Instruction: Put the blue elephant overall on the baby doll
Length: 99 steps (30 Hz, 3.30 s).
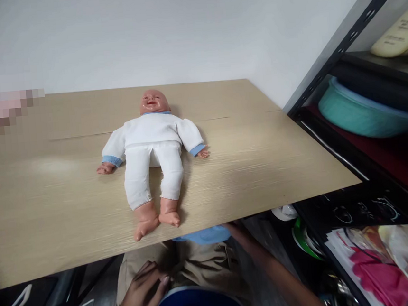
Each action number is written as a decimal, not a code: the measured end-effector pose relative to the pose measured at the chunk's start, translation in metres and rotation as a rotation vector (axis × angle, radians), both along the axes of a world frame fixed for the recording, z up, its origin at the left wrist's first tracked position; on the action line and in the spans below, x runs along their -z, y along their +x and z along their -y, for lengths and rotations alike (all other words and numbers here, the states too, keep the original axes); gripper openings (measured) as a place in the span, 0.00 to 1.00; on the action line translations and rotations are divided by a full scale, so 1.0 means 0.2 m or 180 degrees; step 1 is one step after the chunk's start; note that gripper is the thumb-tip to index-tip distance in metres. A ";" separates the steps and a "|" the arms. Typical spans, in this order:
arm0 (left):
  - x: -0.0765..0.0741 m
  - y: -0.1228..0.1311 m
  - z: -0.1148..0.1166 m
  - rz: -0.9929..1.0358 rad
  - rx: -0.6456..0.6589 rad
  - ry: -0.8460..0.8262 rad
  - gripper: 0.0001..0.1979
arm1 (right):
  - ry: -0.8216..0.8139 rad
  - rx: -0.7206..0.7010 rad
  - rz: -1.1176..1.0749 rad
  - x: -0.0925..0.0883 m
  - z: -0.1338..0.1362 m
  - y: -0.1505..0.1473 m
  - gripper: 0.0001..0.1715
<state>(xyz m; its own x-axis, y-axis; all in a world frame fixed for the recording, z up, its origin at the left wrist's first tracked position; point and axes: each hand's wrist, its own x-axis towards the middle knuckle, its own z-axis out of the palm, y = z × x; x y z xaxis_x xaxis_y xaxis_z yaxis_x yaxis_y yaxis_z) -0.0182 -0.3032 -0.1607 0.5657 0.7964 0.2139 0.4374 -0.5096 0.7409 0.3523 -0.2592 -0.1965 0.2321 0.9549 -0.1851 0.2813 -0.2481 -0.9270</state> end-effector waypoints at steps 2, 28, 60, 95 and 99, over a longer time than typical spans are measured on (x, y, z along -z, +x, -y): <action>0.01 0.03 0.00 -0.0102 0.0088 -0.0113 0.10 | -0.0036 -0.0196 0.0049 -0.04 0.06 -0.06 0.27; -0.18 0.20 -0.19 0.0108 0.0402 -0.0902 0.12 | -0.0002 -0.1402 0.0729 -0.25 0.35 -0.30 0.17; -1.46 0.08 -1.28 0.0881 0.1313 -0.0503 0.06 | 0.1972 -0.2561 0.0825 -1.72 -0.74 -0.16 0.14; -1.52 0.06 -1.84 -0.0438 0.0856 -0.0749 0.18 | 0.0754 -0.2888 0.0914 -1.77 -1.36 -0.11 0.23; -1.47 0.12 -1.83 -0.0254 0.1026 -0.0474 0.21 | 0.1407 -0.2163 0.0115 -1.72 -1.34 -0.17 0.32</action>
<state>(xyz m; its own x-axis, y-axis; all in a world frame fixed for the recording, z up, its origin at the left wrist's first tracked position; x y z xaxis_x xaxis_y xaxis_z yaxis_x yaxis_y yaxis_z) 0.0064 0.0631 0.1337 0.8030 0.5935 0.0540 0.3312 -0.5197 0.7875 0.3174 0.0089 0.1470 -0.4263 0.8725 0.2388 0.2704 0.3749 -0.8868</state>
